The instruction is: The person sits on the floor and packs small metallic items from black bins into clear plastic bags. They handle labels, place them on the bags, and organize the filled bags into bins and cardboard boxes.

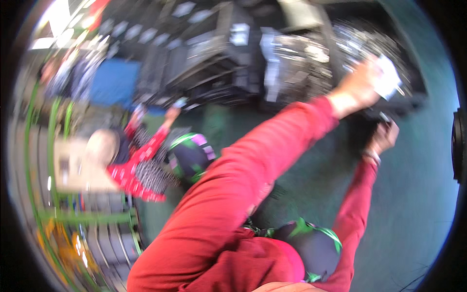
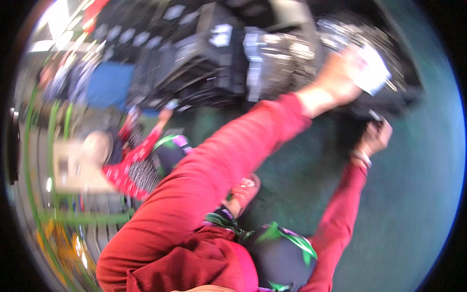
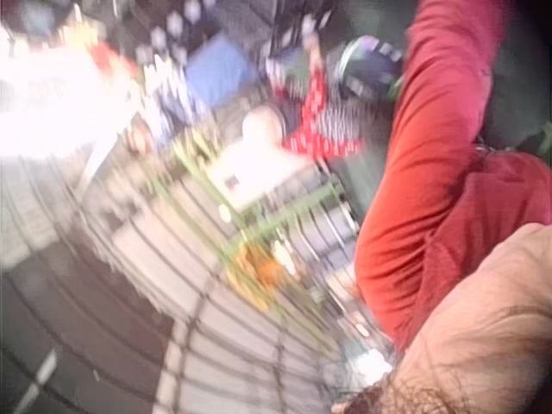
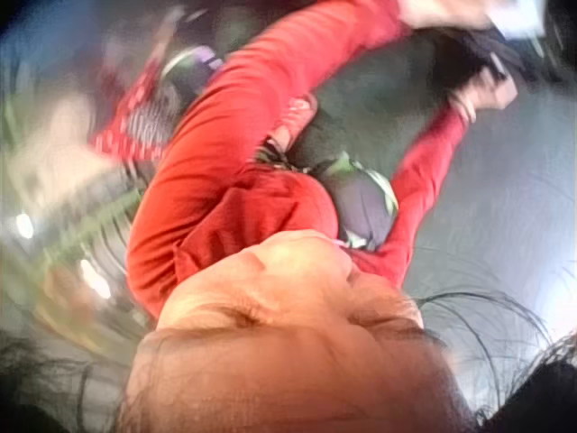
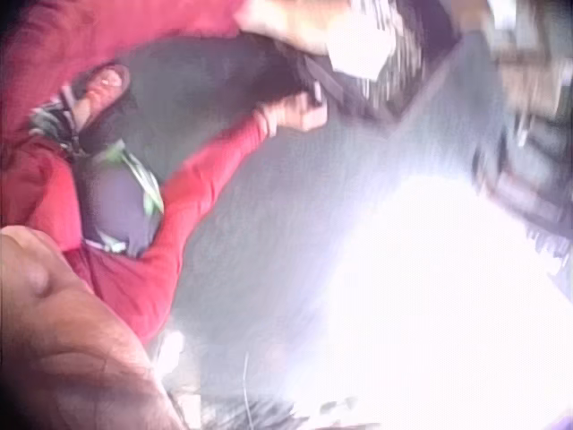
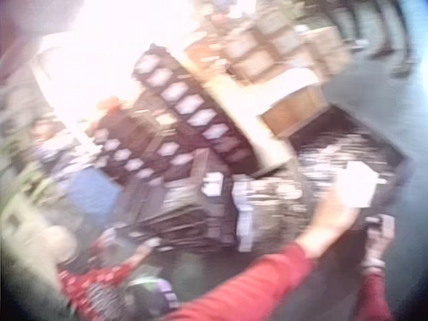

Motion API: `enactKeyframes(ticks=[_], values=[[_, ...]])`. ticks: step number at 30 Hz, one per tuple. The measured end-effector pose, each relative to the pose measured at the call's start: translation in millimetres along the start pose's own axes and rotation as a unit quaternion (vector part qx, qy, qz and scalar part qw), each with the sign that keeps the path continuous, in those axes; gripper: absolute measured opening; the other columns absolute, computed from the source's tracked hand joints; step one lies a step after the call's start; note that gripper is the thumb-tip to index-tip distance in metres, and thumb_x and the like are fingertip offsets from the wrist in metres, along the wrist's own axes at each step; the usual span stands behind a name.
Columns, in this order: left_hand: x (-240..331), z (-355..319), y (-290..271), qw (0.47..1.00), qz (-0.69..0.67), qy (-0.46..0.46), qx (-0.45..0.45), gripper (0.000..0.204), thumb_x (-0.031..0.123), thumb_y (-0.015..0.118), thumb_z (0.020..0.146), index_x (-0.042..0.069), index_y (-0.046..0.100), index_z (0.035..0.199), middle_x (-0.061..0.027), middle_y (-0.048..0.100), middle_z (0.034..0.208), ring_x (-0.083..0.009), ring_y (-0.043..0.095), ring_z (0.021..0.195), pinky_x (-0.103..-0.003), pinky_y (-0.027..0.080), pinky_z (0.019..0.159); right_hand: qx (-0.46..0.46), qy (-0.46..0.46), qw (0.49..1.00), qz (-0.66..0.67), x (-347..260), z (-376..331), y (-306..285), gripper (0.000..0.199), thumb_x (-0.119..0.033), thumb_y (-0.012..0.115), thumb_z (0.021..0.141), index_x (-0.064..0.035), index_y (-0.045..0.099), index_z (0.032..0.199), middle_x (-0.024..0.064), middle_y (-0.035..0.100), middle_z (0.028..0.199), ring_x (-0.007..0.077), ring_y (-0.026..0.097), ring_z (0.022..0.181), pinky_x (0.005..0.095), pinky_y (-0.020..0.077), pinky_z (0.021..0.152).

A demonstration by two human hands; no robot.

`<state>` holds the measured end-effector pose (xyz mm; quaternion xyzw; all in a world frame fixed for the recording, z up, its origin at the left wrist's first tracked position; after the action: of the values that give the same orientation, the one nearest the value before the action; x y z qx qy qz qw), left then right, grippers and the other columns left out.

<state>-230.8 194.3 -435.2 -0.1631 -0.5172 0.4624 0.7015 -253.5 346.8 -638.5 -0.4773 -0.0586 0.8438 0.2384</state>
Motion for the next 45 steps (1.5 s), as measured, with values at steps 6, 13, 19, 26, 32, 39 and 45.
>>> enactKeyframes(ticks=[6, 13, 19, 26, 32, 39, 45], values=[[-7.4, 8.8, -3.8, 0.993, -0.108, -0.047, 0.013, 0.014, 0.015, 0.051, 0.089, 0.001, 0.053, 0.092, -0.0198, 0.063, 0.077, -0.0313, 0.065, 0.076, -0.039, 0.048, 0.063, 0.03, 0.139, 0.982, 0.122, 4.2, -7.1, 10.7, 0.008, 0.002, 0.055, 0.08, -0.0038, 0.055, 0.086, 0.0127, 0.058, 0.078, 0.0267, 0.059, 0.071, 0.0339, 0.0473, 0.066], [-6.7, 2.7, -3.1, 0.987, -0.141, -0.069, -0.02, 0.014, 0.014, 0.051, 0.091, 0.001, 0.054, 0.095, -0.015, 0.065, 0.083, -0.0219, 0.066, 0.08, -0.032, 0.05, 0.067, 0.014, 0.139, 0.981, 0.133, -20.6, -37.6, -22.0, 0.017, 0.008, 0.05, 0.081, -0.0036, 0.054, 0.092, 0.0108, 0.06, 0.083, 0.0243, 0.061, 0.072, 0.0316, 0.0486, 0.068], [2.0, 5.7, -7.6, 0.986, -0.155, -0.061, -0.003, 0.013, 0.012, 0.051, 0.091, 0.001, 0.054, 0.096, -0.0143, 0.064, 0.082, -0.0231, 0.065, 0.079, -0.034, 0.05, 0.068, -0.086, 0.232, 0.958, 0.148, -25.3, -68.8, -81.3, 0.009, 0.004, 0.047, 0.087, -0.0031, 0.049, 0.092, 0.0118, 0.064, 0.092, 0.0192, 0.064, 0.076, 0.0286, 0.0504, 0.065], [12.7, 6.8, -10.9, 0.987, -0.144, 0.018, 0.062, 0.024, 0.001, 0.054, 0.083, 0.001, 0.049, 0.106, -0.0177, 0.059, 0.096, -0.0309, 0.061, 0.086, -0.036, 0.048, 0.073, -0.223, 0.406, 0.783, 0.415, -55.4, -44.2, -138.7, 0.03, 0.002, 0.053, 0.087, 0.001, 0.044, 0.116, 0.0173, 0.062, 0.09, 0.0201, 0.063, 0.079, 0.0314, 0.0578, 0.062], [79.5, 5.3, -41.2, 0.969, -0.128, 0.131, -0.165, 0.02, 0.018, 0.055, 0.086, 0.003, 0.063, 0.097, -0.0121, 0.063, 0.091, -0.0247, 0.061, 0.087, -0.034, 0.048, 0.078, -0.35, 0.317, 0.804, 0.361, -85.2, -20.5, -152.8, 0.022, 0.001, 0.054, 0.085, 0.0081, 0.052, 0.105, 0.0151, 0.063, 0.088, 0.0178, 0.063, 0.076, 0.0284, 0.0568, 0.06], [103.2, -107.5, -82.2, 0.884, 0.028, 0.109, -0.454, 0.033, 0.031, 0.056, 0.085, 0.0, 0.058, 0.097, -0.0174, 0.056, 0.099, -0.0304, 0.053, 0.097, -0.038, 0.043, 0.085, -0.442, 0.301, 0.726, 0.432, -163.7, 3.0, -149.6, 0.021, 0.002, 0.053, 0.084, 0.0062, 0.054, 0.105, 0.0127, 0.064, 0.088, 0.0171, 0.064, 0.077, 0.0275, 0.0564, 0.061], [69.7, -129.3, -127.3, 0.922, -0.077, -0.074, -0.372, 0.031, 0.027, 0.062, 0.082, -0.002, 0.063, 0.092, -0.0165, 0.064, 0.076, -0.0214, 0.062, 0.07, -0.034, 0.048, 0.065, -0.489, 0.324, 0.659, 0.471, -218.6, -0.9, -145.7, 0.031, -0.011, 0.045, 0.093, 0.002, 0.044, 0.121, 0.0165, 0.061, 0.102, 0.0224, 0.065, 0.083, 0.031, 0.0559, 0.062]])
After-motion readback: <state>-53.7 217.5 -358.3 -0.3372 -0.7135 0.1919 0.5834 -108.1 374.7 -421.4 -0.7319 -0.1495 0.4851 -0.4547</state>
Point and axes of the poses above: each hand's wrist, its own z-axis towards the middle knuckle, its own y-axis out of the palm, x = y × z, the point moved 5 cm from there along z, towards the middle knuckle
